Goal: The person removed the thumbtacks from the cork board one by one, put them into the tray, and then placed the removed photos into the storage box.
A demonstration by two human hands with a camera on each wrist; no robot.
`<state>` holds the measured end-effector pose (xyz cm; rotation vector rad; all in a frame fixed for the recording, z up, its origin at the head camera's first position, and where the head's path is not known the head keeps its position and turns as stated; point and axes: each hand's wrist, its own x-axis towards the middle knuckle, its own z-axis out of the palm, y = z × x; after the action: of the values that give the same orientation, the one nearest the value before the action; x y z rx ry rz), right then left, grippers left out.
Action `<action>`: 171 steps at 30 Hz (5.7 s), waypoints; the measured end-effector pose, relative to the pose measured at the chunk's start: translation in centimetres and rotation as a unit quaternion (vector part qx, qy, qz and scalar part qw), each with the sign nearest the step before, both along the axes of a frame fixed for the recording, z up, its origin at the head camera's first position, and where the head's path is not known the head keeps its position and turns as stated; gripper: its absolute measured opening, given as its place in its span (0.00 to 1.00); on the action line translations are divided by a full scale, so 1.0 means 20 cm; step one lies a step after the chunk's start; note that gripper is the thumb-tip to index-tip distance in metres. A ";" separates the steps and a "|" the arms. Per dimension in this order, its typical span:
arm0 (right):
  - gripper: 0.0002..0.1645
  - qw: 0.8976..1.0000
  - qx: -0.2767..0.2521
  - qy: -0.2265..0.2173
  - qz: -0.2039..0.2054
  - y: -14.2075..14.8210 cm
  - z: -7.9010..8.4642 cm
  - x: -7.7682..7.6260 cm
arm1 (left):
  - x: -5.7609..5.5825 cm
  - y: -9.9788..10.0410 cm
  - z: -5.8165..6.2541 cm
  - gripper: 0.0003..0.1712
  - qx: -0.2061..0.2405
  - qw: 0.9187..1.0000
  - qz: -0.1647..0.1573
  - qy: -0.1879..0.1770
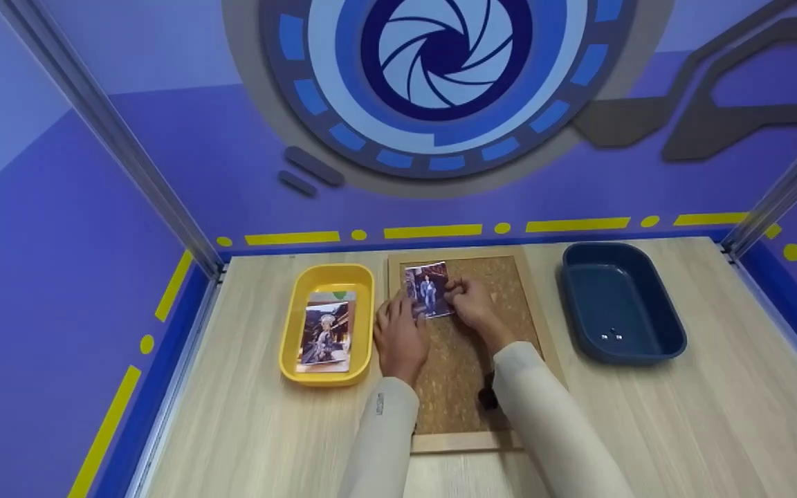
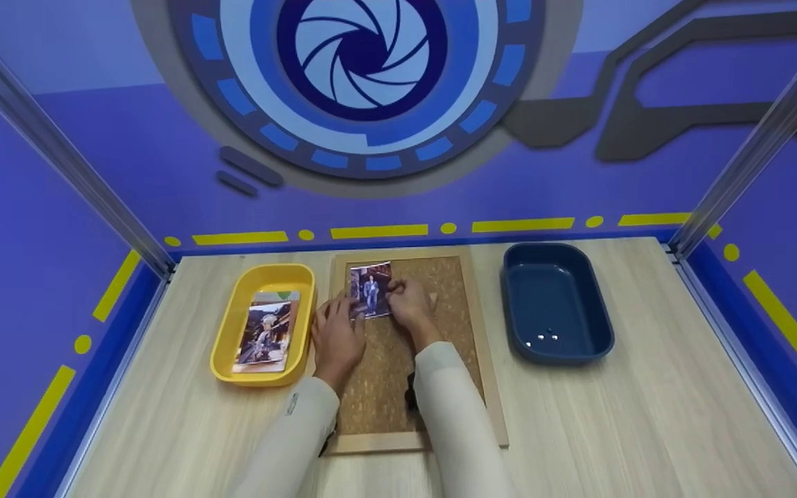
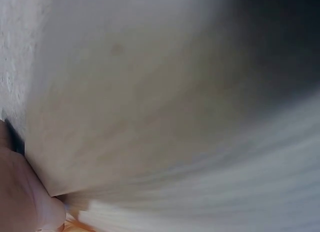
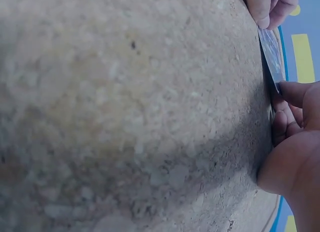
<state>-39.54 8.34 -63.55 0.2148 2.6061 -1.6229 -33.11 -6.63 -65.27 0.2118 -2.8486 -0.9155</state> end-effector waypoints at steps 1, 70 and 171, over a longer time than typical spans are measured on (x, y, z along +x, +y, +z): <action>0.08 1.000 0.006 -0.006 0.000 0.00 0.00 0.00 | 0.00 0.00 0.00 0.28 -0.002 1.000 -0.001 -0.001; 0.05 1.000 0.023 0.002 -0.003 -0.01 0.00 0.01 | 0.45 -1.04 0.05 0.39 0.419 0.900 0.120 0.006; 0.10 0.975 -0.216 0.055 -0.019 -0.15 0.17 0.23 | 0.50 -1.02 0.01 0.64 0.300 0.951 0.050 -0.052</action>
<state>-34.92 5.33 -60.20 0.1526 2.2491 -2.2167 -23.01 -26.99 -65.05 0.4730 -2.5232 -1.7667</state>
